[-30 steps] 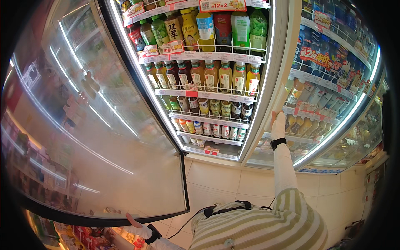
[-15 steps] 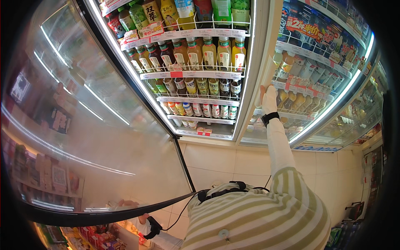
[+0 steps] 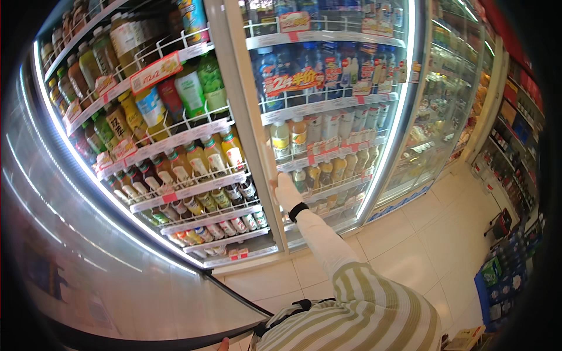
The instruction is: The recorder takes a bottled beverage from a refrigerator and places it onto a shelf in a storage area.
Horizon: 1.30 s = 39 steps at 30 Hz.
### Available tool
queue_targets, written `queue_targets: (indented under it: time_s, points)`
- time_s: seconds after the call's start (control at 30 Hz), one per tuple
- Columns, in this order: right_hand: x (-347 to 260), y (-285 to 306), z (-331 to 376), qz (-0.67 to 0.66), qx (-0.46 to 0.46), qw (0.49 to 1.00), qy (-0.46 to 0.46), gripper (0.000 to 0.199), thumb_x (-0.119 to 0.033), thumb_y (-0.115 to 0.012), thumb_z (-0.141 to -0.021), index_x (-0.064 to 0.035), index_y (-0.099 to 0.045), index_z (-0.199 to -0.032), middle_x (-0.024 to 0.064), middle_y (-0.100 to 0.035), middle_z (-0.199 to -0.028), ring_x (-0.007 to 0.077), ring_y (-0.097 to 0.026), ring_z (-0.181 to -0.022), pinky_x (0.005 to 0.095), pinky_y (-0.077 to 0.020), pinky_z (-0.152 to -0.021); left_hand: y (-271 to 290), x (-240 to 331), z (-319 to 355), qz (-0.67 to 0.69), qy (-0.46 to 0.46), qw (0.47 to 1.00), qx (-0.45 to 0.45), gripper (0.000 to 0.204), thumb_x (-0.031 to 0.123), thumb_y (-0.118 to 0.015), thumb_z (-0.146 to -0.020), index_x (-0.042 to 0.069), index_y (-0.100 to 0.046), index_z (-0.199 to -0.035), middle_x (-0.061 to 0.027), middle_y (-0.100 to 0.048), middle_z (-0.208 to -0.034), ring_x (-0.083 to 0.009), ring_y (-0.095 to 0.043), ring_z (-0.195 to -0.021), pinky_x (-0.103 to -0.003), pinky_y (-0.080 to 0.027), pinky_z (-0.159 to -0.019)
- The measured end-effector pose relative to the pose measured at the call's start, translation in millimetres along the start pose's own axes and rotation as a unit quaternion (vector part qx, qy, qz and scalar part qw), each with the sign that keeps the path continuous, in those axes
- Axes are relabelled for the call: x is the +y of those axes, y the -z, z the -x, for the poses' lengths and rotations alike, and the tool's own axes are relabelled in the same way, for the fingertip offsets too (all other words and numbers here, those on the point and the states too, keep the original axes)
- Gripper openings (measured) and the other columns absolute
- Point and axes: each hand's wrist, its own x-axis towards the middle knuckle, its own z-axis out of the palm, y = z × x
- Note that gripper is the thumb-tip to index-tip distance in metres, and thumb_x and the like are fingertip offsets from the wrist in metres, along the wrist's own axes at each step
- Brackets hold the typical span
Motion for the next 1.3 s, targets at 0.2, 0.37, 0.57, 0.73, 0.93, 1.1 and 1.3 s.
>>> queue_targets:
  time_s: [0.2, 0.37, 0.57, 0.73, 0.93, 1.1, 1.3]
  points:
    - [-38, 34, 3, -0.036, -0.079, 0.992, -0.094, 0.023, -0.021, -0.043, -0.087, 0.0010, -0.047, -0.091, 0.0258, -0.054, -0.088, 0.0394, -0.051, -0.086, 0.0416, -0.0389, -0.075, -77, 16, 7, 0.040, 0.017, 0.997, -0.063, 0.061, 0.040, -0.071, -0.069, 0.000, -0.041, -0.105, -0.0137, -0.053, -0.091, -0.0275, -0.053, -0.083, -0.041, -0.041, -0.071]
    - [-41, 33, 4, -0.042, -0.071, 0.993, -0.083, 0.024, -0.022, -0.041, -0.087, 0.0006, -0.048, -0.094, 0.0232, -0.055, -0.088, 0.0350, -0.054, -0.083, 0.0395, -0.0396, -0.073, -126, 21, 9, 0.062, 0.027, 0.990, -0.126, 0.057, 0.038, -0.070, -0.071, 0.000, -0.041, -0.104, -0.0141, -0.054, -0.090, -0.0276, -0.053, -0.082, -0.040, -0.041, -0.070]
    - [-37, 34, 3, -0.061, -0.076, 0.992, -0.080, 0.025, -0.023, -0.043, -0.087, 0.0010, -0.050, -0.090, 0.0246, -0.054, -0.086, 0.0377, -0.053, -0.083, 0.0413, -0.0395, -0.074, -162, 18, 13, 0.075, 0.046, 0.980, -0.181, 0.053, 0.035, -0.068, -0.073, 0.000, -0.041, -0.103, -0.0145, -0.054, -0.089, -0.0276, -0.054, -0.081, -0.039, -0.042, -0.069]
    - [-29, 35, 1, -0.037, -0.098, 0.991, -0.081, 0.024, -0.023, -0.044, -0.087, 0.0009, -0.050, -0.090, 0.0249, -0.054, -0.091, 0.0375, -0.053, -0.087, 0.0410, -0.0397, -0.075, -204, -6, 8, 0.095, 0.073, 0.964, -0.235, 0.049, 0.033, -0.067, -0.075, 0.000, -0.041, -0.102, -0.0149, -0.055, -0.088, -0.0276, -0.055, -0.080, -0.039, -0.042, -0.068]
    - [-13, 31, 4, -0.023, -0.109, 0.991, -0.075, 0.025, -0.014, -0.041, -0.082, -0.0050, -0.049, -0.104, 0.0242, -0.050, -0.105, 0.0376, -0.046, -0.104, 0.0415, -0.0368, -0.086, -254, 63, -42, 0.078, -0.035, 0.948, -0.308, 0.029, 0.024, -0.054, -0.086, 0.000, -0.043, -0.096, -0.0214, -0.057, -0.077, -0.0355, -0.057, -0.069, -0.039, -0.043, -0.058]
    - [-7, 22, 0, -0.043, -0.057, 0.997, -0.020, 0.029, 0.001, -0.036, -0.073, 0.0008, -0.052, -0.097, 0.0211, -0.052, -0.095, 0.0342, -0.048, -0.092, 0.0360, -0.0374, -0.079, -301, 77, -76, 0.010, -0.024, 0.928, -0.371, 0.027, 0.027, -0.047, -0.089, 0.000, -0.045, -0.089, -0.0257, -0.055, -0.069, -0.0455, -0.053, -0.070, -0.048, -0.038, -0.054]
    - [34, 0, -13, -0.105, -0.007, 0.994, -0.017, 0.011, -0.001, -0.039, -0.086, 0.0006, -0.049, -0.087, 0.0113, -0.049, -0.080, 0.0198, -0.042, -0.074, 0.0305, -0.0370, -0.068, -356, 77, -94, 0.081, 0.007, 0.920, -0.382, 0.024, 0.022, -0.044, -0.090, -0.001, -0.048, -0.094, -0.0265, -0.054, -0.086, -0.0428, -0.051, -0.083, -0.045, -0.040, -0.070]
